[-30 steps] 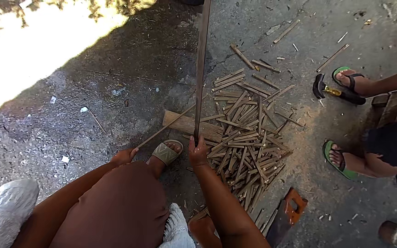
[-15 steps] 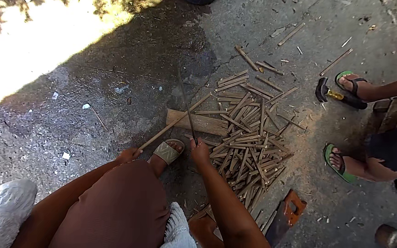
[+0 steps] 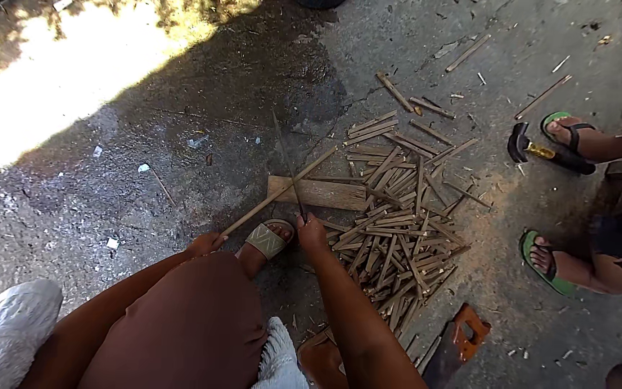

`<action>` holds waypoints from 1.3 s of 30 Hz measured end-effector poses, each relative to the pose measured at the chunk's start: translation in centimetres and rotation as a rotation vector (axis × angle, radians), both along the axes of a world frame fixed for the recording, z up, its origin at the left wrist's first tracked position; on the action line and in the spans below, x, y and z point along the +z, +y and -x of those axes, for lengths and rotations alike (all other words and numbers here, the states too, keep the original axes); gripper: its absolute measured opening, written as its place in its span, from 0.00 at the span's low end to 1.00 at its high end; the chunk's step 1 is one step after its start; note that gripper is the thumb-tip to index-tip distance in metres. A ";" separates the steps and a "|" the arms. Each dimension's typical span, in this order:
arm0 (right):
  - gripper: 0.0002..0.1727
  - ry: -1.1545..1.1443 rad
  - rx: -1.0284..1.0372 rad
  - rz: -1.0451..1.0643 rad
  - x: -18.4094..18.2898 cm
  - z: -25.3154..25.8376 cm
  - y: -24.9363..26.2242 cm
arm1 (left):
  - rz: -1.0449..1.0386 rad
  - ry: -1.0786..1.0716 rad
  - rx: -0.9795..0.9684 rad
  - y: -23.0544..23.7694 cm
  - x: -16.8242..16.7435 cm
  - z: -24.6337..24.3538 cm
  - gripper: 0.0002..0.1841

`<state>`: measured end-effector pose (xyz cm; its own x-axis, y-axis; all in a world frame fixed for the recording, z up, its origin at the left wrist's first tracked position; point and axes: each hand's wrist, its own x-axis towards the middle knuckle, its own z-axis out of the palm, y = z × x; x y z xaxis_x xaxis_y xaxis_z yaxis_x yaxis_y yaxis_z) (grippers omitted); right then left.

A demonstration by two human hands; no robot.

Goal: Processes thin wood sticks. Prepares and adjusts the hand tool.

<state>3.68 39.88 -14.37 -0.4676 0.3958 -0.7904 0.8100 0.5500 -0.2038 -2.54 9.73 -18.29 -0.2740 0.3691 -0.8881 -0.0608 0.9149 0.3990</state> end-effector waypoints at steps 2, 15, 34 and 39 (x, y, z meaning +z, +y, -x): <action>0.27 0.044 -0.018 0.006 -0.2 -0.7 0.2 | -0.036 0.015 0.028 -0.3 0.0 -0.3 0.26; 0.28 0.132 -0.080 -0.170 0.0 -8.5 3.0 | -0.231 0.169 -0.031 2.4 1.5 -1.0 0.22; 0.26 0.197 -0.156 -0.146 0.2 -5.9 5.0 | -0.001 0.010 -0.206 8.6 7.0 4.9 0.34; 0.26 0.048 -0.165 -0.094 0.2 -5.1 5.2 | 0.046 0.016 -0.265 9.7 8.6 5.3 0.35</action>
<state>8.76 45.04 -14.12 -0.4261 0.5414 -0.7248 0.8815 0.4288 -0.1979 -7.87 19.46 -9.65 -0.1871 0.3887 -0.9022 0.1891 0.9154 0.3552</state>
